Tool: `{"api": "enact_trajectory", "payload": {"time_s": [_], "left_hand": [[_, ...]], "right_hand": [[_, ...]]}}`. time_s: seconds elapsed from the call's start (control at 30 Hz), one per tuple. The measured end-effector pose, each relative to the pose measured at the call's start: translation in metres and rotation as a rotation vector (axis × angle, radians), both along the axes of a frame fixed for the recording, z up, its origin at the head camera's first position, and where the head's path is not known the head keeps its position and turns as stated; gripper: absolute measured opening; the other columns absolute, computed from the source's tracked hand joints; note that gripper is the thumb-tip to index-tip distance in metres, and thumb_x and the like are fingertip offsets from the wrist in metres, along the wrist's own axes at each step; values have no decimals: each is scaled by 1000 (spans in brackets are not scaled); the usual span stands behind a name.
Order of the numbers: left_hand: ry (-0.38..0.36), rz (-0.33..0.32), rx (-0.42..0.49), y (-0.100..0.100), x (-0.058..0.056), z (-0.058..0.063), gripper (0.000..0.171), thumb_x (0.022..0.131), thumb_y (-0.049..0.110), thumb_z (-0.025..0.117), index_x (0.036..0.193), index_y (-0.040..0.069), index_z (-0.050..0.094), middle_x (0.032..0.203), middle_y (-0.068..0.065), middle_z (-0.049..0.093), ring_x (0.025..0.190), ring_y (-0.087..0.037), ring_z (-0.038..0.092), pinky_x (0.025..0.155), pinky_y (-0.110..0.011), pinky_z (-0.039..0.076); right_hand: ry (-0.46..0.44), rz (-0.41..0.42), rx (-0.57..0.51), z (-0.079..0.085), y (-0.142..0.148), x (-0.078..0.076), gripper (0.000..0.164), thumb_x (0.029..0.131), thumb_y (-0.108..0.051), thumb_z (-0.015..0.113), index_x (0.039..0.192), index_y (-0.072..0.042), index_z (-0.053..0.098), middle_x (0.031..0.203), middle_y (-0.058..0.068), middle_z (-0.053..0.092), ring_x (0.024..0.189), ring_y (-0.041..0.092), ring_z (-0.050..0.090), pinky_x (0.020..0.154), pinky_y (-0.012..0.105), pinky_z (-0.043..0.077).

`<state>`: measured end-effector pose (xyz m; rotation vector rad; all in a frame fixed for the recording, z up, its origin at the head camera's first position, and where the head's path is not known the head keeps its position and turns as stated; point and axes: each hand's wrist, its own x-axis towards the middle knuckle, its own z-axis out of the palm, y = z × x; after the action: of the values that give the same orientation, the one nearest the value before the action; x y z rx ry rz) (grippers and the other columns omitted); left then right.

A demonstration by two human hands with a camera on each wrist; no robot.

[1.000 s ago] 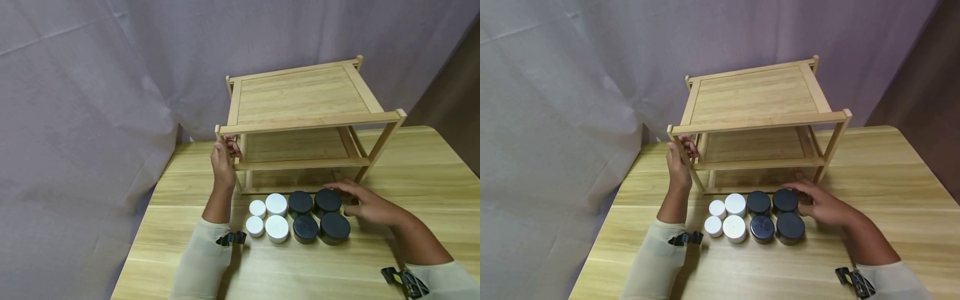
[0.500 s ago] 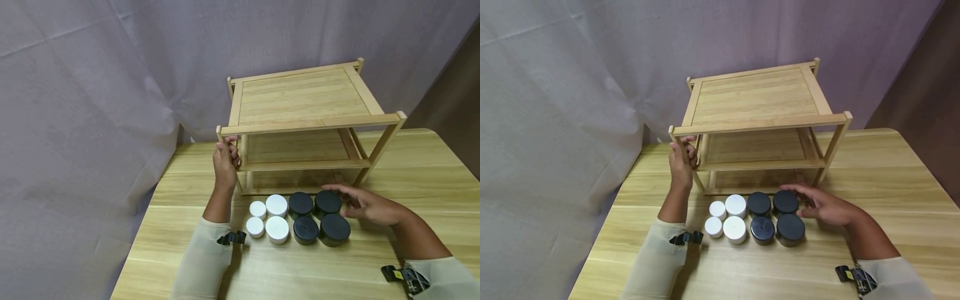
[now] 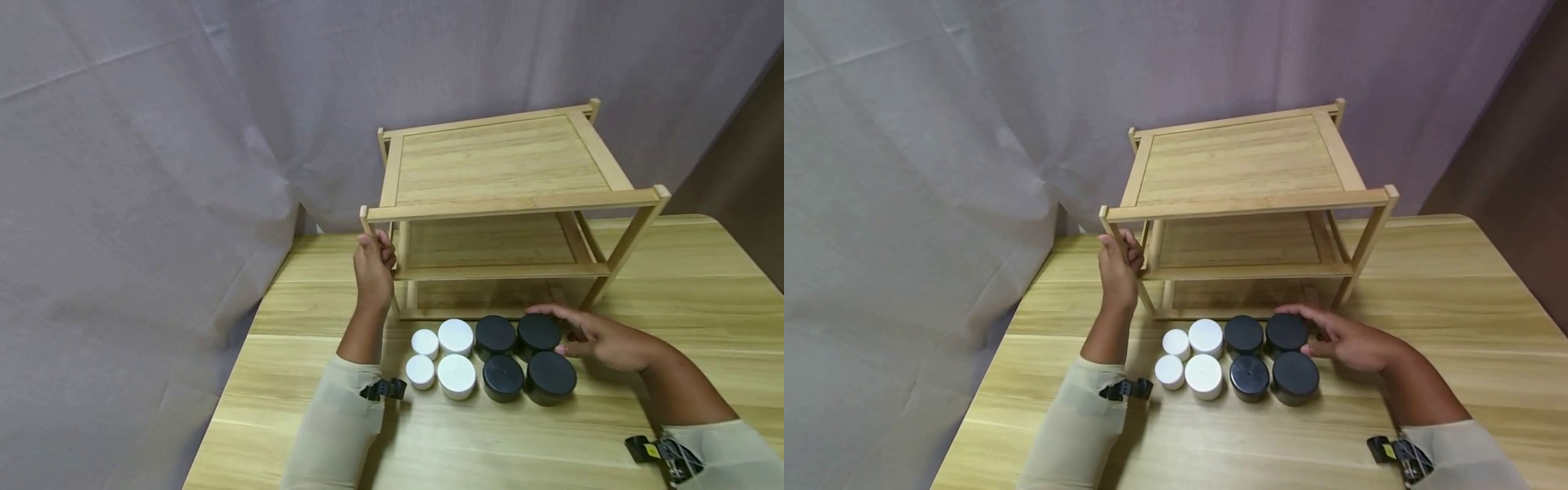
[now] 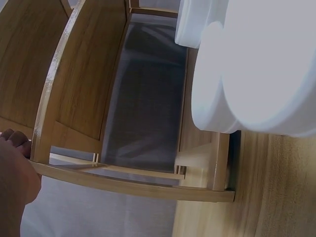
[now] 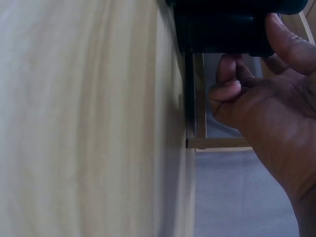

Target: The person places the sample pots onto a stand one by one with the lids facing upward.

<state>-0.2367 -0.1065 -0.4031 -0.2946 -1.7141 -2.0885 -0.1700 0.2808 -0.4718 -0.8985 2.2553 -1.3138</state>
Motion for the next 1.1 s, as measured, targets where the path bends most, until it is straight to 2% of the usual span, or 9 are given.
{"api": "enact_trajectory", "payload": {"time_s": [0.23,0.37,0.53,0.67,0.77,0.87,0.9,1.0,1.1], "left_hand": [[32,73,-50,4,-2,-3,83,80,98,27,80,16,42,67,3,37,57,-5,28,51,-19,23],[49,64,-53,4,-2,-4,81,82,96,27,80,16,41,69,2,37,58,-5,30,52,-18,26],[23,29,-40,2,-1,-11,79,82,95,29,82,17,41,69,2,38,58,-5,33,53,-18,33],[22,21,-46,1,-2,-15,78,83,95,28,82,17,40,69,1,38,58,-5,34,54,-19,35],[27,22,-41,1,-2,-17,78,84,94,29,82,17,40,69,1,37,58,-5,33,54,-19,35],[24,23,-25,1,-2,-19,79,83,95,31,83,17,41,69,2,37,58,-5,33,54,-19,34],[25,23,-21,2,-2,-19,79,83,95,32,83,16,42,69,2,37,58,-5,33,54,-19,33],[37,24,-17,1,-1,-20,79,84,94,34,84,15,43,69,1,37,60,-6,32,56,-19,32],[53,10,-18,0,-1,-20,78,86,92,36,85,14,44,70,1,36,60,-6,31,56,-19,30]], "right_hand": [[4,21,-59,-1,3,1,62,109,-2,61,166,0,33,152,-20,56,135,-9,55,101,15,49],[-7,30,-67,0,6,1,63,111,-3,59,166,2,29,149,-24,56,132,-7,59,99,16,51],[-11,25,-64,1,8,4,63,112,-3,58,166,3,27,147,-21,58,126,-2,64,94,17,53],[6,-50,-13,2,7,8,62,112,-8,61,166,-2,31,147,-8,59,124,-3,64,92,21,54],[59,-136,62,2,6,12,62,111,-14,65,165,-8,36,152,5,56,126,-11,54,94,35,54],[111,-189,94,1,7,16,61,109,-14,67,163,-8,40,149,11,58,122,-11,52,92,35,52],[119,-196,86,1,7,17,60,109,-12,67,162,-6,40,146,10,60,118,-9,54,90,34,51],[132,-202,52,-1,7,18,59,108,-7,67,161,-2,40,136,-5,63,107,0,59,81,24,47],[134,-210,31,-1,7,20,57,109,-6,65,161,-4,40,137,-22,57,107,1,58,78,24,45]]}}
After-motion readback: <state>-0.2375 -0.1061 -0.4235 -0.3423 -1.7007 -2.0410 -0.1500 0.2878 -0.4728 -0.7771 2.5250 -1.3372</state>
